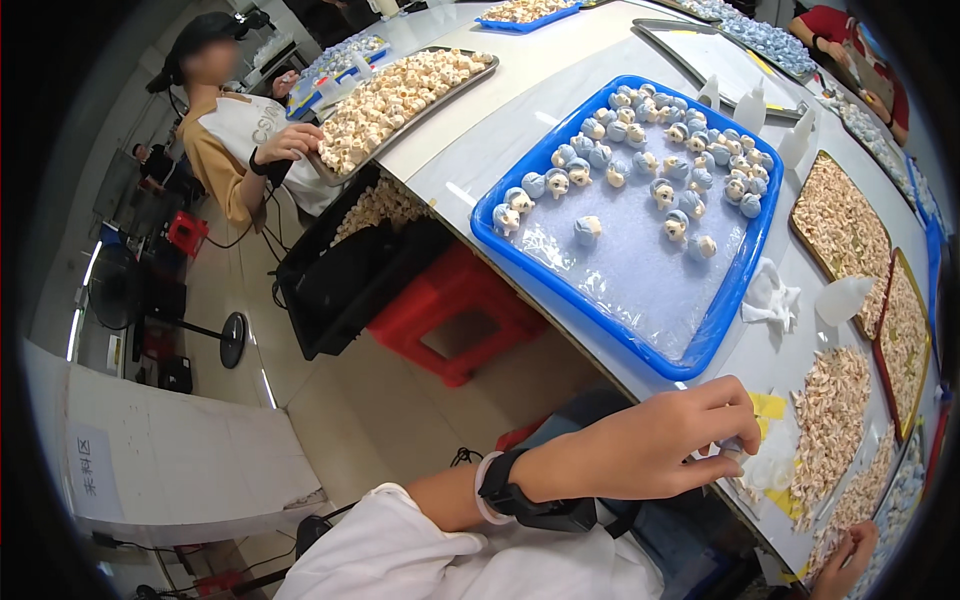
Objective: The person assembles small decorative figures by hand, picking up small white petal-like pieces from a tray and attaching them to the top of small blue and white figurines. The person places the completed figures onto a blue tray and repeats the process with multiple units.
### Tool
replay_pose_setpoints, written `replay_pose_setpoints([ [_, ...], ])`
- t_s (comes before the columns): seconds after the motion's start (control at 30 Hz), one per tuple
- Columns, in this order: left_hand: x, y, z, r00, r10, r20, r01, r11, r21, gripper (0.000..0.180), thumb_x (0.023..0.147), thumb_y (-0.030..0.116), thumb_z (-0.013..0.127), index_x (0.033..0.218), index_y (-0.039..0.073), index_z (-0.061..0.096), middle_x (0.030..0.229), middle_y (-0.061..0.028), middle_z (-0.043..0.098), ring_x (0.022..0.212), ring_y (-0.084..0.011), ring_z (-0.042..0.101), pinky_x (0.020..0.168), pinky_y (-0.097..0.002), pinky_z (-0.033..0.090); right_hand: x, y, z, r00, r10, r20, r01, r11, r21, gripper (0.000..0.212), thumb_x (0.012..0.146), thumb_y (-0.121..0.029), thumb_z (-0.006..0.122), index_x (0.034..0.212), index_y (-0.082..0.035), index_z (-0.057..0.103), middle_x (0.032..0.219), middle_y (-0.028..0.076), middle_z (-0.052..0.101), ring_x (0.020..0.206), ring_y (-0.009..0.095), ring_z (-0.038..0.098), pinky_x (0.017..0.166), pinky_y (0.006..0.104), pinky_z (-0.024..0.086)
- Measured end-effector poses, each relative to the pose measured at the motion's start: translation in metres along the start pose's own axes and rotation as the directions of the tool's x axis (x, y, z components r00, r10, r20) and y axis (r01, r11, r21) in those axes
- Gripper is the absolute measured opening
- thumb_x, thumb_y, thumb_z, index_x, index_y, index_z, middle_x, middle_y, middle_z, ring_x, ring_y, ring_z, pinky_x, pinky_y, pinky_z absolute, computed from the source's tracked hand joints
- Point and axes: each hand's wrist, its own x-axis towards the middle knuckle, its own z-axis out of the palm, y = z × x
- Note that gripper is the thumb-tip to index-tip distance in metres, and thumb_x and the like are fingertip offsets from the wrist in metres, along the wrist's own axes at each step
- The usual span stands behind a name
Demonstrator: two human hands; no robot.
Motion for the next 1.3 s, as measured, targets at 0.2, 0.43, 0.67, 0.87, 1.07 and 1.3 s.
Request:
replay_pose_setpoints([
  [0.2, 0.0, -0.002, 0.002, 1.0, -0.014, 0.027, 0.014, 1.0, -0.013, 0.015, 0.08, 0.004, 0.059, 0.095, 0.004, 0.054, 0.099, -0.0076, 0.047, 0.077, -0.0167, 0.053, 0.066, -0.0254, 0.046, -0.001, -0.021, -0.007, 0.974, 0.227, 0.011, -0.228, 0.971, 0.068, 0.013, 0.085, -0.01, 0.058, 0.09, 0.002, 0.059, 0.078, 0.014, 0.059, 0.068, 0.025, 0.055, 0.064, 0.0341, 0.045],
  [0.43, 0.0, -0.007, 0.005, 1.0, 0.02, -0.016, -0.022, 0.995, -0.101, 0.019, 0.08, 0.004, 0.061, 0.098, 0.003, 0.055, 0.099, -0.0072, 0.048, 0.079, -0.0155, 0.052, 0.067, -0.0273, 0.047, -0.003, -0.027, -0.011, 0.952, 0.289, -0.1, -0.262, 0.94, 0.22, 0.014, 0.085, -0.008, 0.059, 0.093, 0.003, 0.062, 0.082, 0.012, 0.062, 0.067, 0.019, 0.058, 0.062, 0.0281, 0.048],
  [0.67, 0.0, -0.007, 0.011, 0.988, -0.153, -0.014, 0.139, 0.932, -0.333, 0.024, 0.082, 0.008, 0.06, 0.105, 0.004, 0.054, 0.105, -0.0061, 0.052, 0.09, -0.0122, 0.053, 0.075, -0.0226, 0.046, -0.01, -0.019, -0.01, 0.925, 0.366, -0.105, -0.294, 0.861, 0.415, 0.016, 0.087, -0.008, 0.057, 0.093, 0.005, 0.062, 0.083, 0.012, 0.063, 0.07, 0.018, 0.059, 0.064, 0.0273, 0.048],
  [0.87, -0.001, -0.009, 0.009, 0.985, -0.159, 0.067, 0.173, 0.909, -0.379, 0.025, 0.084, 0.012, 0.059, 0.106, 0.002, 0.053, 0.107, -0.0054, 0.051, 0.097, -0.0124, 0.05, 0.081, -0.0248, 0.046, -0.011, -0.021, -0.009, 0.904, 0.421, -0.078, -0.329, 0.798, 0.505, 0.013, 0.086, -0.005, 0.056, 0.091, 0.006, 0.061, 0.08, 0.011, 0.062, 0.068, 0.018, 0.057, 0.064, 0.0281, 0.048],
  [1.07, -0.004, -0.013, 0.01, 0.972, -0.223, 0.067, 0.225, 0.825, -0.518, 0.027, 0.083, 0.014, 0.061, 0.106, 0.002, 0.053, 0.106, -0.0054, 0.05, 0.097, -0.0129, 0.05, 0.082, -0.0257, 0.046, -0.013, -0.04, -0.015, 0.934, 0.352, 0.056, -0.32, 0.76, 0.565, 0.006, 0.083, 0.001, 0.056, 0.087, 0.005, 0.059, 0.081, 0.012, 0.06, 0.074, 0.018, 0.054, 0.07, 0.029, 0.046],
  [1.3, -0.002, -0.02, 0.009, 0.978, -0.184, 0.099, 0.208, 0.825, -0.525, 0.028, 0.082, 0.014, 0.064, 0.105, 0.002, 0.053, 0.105, -0.005, 0.05, 0.093, -0.0111, 0.049, 0.076, -0.0228, 0.046, -0.014, -0.049, -0.009, 0.932, 0.341, 0.12, -0.302, 0.549, 0.779, 0.007, 0.083, 0.0, 0.056, 0.089, 0.003, 0.057, 0.083, 0.011, 0.057, 0.074, 0.017, 0.05, 0.071, 0.0287, 0.042],
])
